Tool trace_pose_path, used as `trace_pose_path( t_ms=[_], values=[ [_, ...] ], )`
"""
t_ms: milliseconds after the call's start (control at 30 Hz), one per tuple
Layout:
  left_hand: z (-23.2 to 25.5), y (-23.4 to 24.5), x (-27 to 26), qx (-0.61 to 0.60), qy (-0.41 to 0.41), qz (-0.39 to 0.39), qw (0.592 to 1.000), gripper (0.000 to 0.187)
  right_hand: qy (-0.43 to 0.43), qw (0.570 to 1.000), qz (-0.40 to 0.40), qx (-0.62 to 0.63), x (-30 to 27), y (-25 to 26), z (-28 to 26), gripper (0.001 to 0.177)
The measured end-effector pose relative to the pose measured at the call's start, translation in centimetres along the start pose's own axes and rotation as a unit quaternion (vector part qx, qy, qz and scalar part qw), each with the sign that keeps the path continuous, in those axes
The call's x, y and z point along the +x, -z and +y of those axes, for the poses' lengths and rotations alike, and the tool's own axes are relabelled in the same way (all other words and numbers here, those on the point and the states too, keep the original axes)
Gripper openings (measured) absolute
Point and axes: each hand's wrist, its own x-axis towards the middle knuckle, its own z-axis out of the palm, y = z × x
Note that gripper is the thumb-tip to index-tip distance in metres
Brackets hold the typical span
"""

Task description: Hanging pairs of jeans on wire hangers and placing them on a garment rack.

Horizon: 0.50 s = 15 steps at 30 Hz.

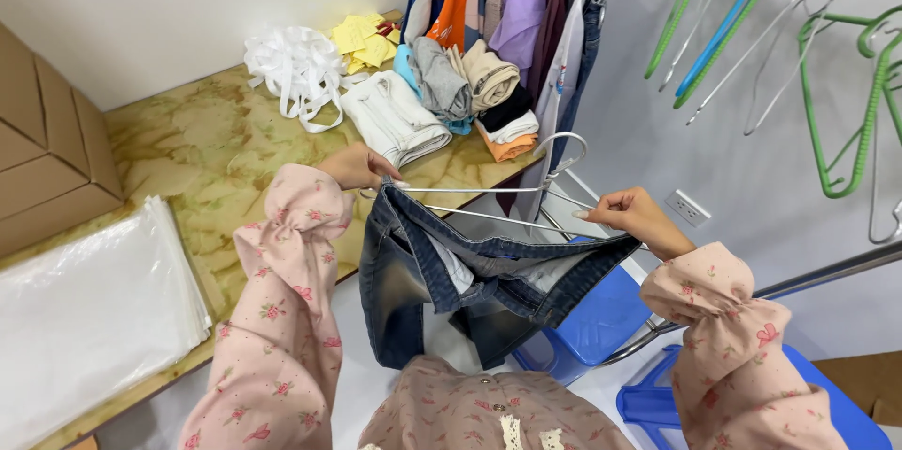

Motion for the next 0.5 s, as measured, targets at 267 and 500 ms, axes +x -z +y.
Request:
trace_pose_path(
  t_ms=[267, 500],
  values=[
    [7.4, 6.4, -8.5, -0.134, -0.036, -0.182, 0.974, 0.048, -0.01, 0.999, 0.039, 0.02, -0.1, -1.4, -2.0, 0.026],
    [0.0, -2.9, -1.8, 0.15, -0.092, 0.185, 0.967, 0.028, -0.023, 0.999, 0.038, 0.024, 0.8, -4.5, -4.3, 0.024]
  ],
)
